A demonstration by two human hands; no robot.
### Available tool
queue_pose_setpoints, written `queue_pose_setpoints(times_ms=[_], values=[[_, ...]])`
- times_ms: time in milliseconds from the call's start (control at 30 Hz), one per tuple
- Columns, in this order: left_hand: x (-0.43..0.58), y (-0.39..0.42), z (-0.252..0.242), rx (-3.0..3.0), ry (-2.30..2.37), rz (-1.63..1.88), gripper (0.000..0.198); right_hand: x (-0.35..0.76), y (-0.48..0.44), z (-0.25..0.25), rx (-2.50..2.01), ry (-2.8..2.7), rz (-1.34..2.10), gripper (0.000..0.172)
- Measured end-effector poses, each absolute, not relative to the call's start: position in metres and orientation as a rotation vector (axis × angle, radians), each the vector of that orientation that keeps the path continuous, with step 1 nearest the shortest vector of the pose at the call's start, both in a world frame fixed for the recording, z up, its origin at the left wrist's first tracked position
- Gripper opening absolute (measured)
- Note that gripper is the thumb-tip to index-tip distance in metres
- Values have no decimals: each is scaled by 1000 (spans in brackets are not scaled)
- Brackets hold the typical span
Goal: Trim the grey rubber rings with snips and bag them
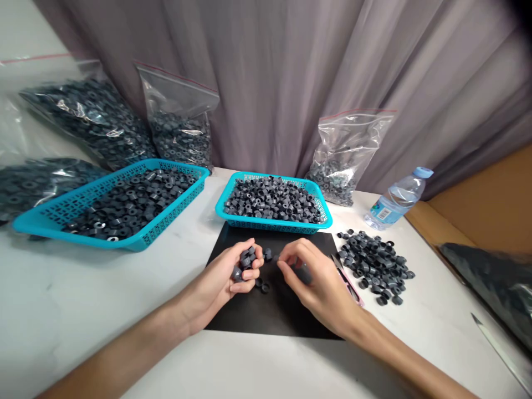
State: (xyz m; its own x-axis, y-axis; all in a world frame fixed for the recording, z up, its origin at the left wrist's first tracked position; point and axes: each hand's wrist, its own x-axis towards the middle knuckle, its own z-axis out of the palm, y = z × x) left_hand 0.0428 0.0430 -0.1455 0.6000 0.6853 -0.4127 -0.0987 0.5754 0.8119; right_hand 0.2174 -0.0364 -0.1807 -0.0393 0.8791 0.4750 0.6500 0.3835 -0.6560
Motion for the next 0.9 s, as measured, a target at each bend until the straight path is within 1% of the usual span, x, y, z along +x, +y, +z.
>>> queue_pose_setpoints(times_ms=[167,333,467,567,667,767,800,900], values=[[41,33,-142,788,777,452,29,208,-43,-159,-1208,-1687,406,6],[43,25,-150,741,706,401,30,203,-45,-157,-1211,-1789,432,7],[44,24,-155,713,683,397,26,209,-46,-156,-1223,-1697,484,11],[43,31,-152,717,679,413,27,212,-43,-162,-1297,-1573,470,9],[38,44,-144,718,687,518,27,209,-40,-178,-1401,-1612,470,8],[33,55,-137,766,722,649,32,201,-40,-195,-1485,-1829,429,22],[33,57,-136,782,737,672,34,199,-41,-198,-1502,-1893,402,22],[34,56,-137,786,772,657,34,197,-43,-203,-1529,-1970,364,11]])
